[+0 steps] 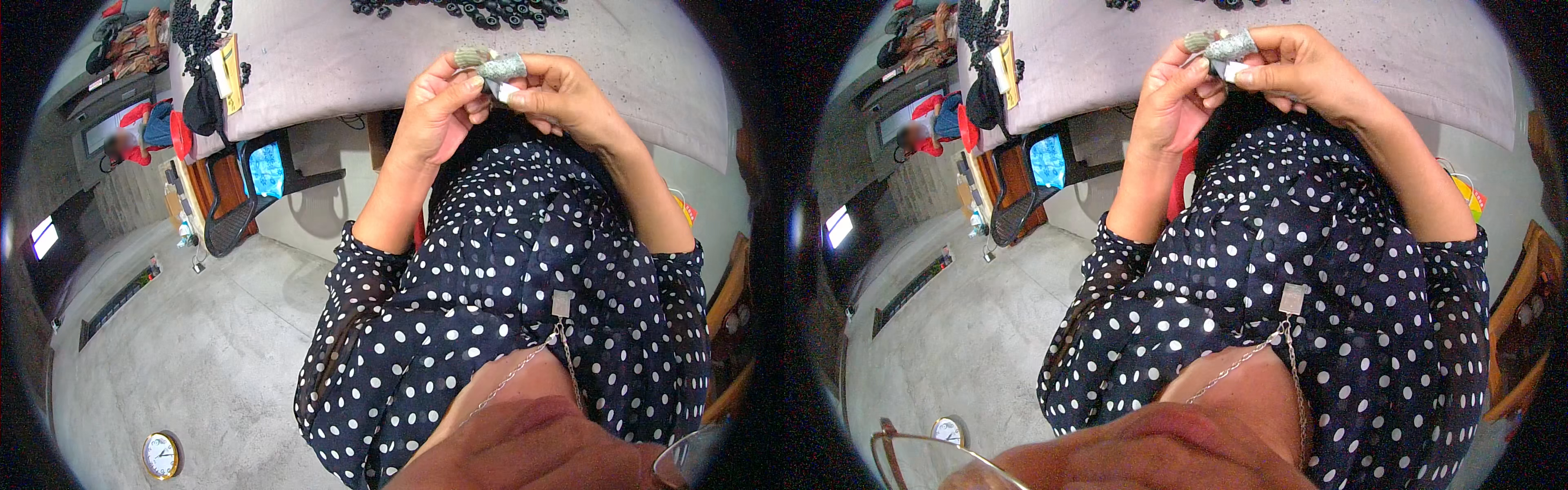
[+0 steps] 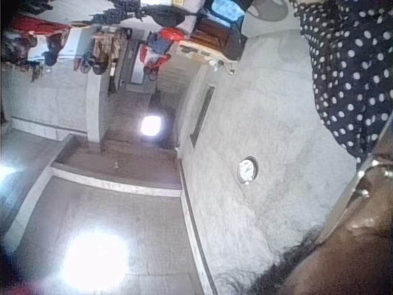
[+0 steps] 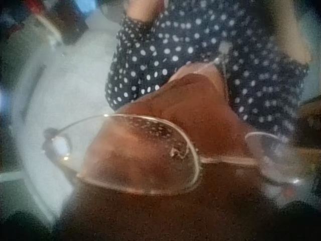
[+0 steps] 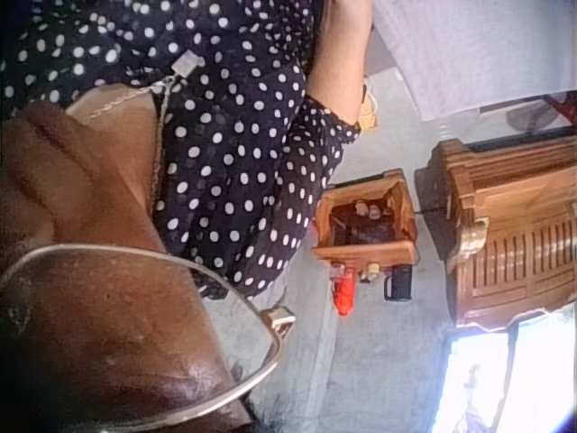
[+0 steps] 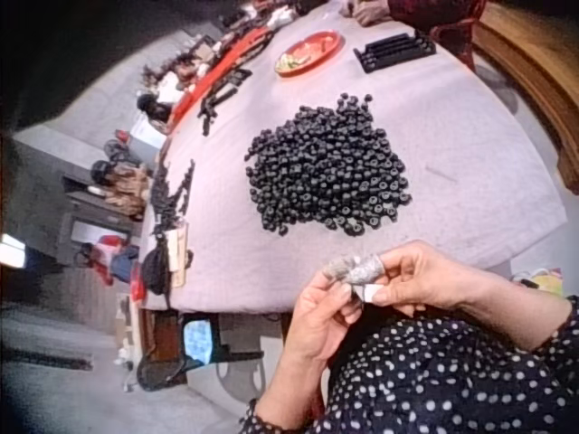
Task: The person inspects and sorts small black rubber rings by hand at a workbench.
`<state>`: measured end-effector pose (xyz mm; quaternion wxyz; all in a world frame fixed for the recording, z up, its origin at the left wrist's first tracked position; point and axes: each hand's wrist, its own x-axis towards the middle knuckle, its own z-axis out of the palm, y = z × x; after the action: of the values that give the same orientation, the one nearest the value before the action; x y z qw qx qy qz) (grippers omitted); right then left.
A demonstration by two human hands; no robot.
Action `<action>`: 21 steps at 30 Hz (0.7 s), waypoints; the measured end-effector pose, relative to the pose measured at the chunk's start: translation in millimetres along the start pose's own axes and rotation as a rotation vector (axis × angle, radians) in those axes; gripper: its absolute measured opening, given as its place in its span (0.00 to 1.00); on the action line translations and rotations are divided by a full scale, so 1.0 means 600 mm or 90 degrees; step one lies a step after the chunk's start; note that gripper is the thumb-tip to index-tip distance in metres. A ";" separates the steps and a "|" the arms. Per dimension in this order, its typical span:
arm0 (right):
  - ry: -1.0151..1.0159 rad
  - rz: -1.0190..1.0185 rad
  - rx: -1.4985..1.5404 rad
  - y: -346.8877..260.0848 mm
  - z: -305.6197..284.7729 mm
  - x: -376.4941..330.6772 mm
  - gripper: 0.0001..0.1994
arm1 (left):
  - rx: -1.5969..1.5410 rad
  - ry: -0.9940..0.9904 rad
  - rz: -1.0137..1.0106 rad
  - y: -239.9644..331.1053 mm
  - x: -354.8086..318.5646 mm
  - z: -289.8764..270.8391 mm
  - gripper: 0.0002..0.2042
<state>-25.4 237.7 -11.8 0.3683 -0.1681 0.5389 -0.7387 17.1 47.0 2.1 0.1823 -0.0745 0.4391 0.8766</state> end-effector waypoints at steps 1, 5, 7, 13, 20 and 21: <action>-0.002 0.010 0.018 0.002 -0.003 0.001 0.14 | -0.019 -0.007 -0.019 0.001 0.000 0.002 0.12; -0.006 0.020 0.058 0.009 -0.007 0.005 0.14 | -0.043 -0.009 -0.021 0.000 0.002 0.005 0.12; -0.009 0.018 0.055 0.000 -0.002 0.001 0.14 | -0.082 -0.012 -0.022 -0.003 0.005 0.000 0.12; -0.021 0.017 0.038 -0.008 0.000 0.000 0.15 | -0.082 -0.009 -0.026 -0.002 0.003 -0.005 0.11; -0.013 0.021 0.043 -0.005 -0.001 -0.001 0.15 | -0.084 -0.009 -0.029 -0.004 0.002 -0.004 0.11; -0.013 0.021 0.043 -0.003 -0.002 0.000 0.15 | -0.084 -0.016 -0.030 -0.004 0.002 -0.005 0.11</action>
<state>-26.7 238.7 -10.5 0.3911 -0.1541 0.5127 -0.7486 16.8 46.0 -2.1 0.2028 -0.0859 0.3763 0.8999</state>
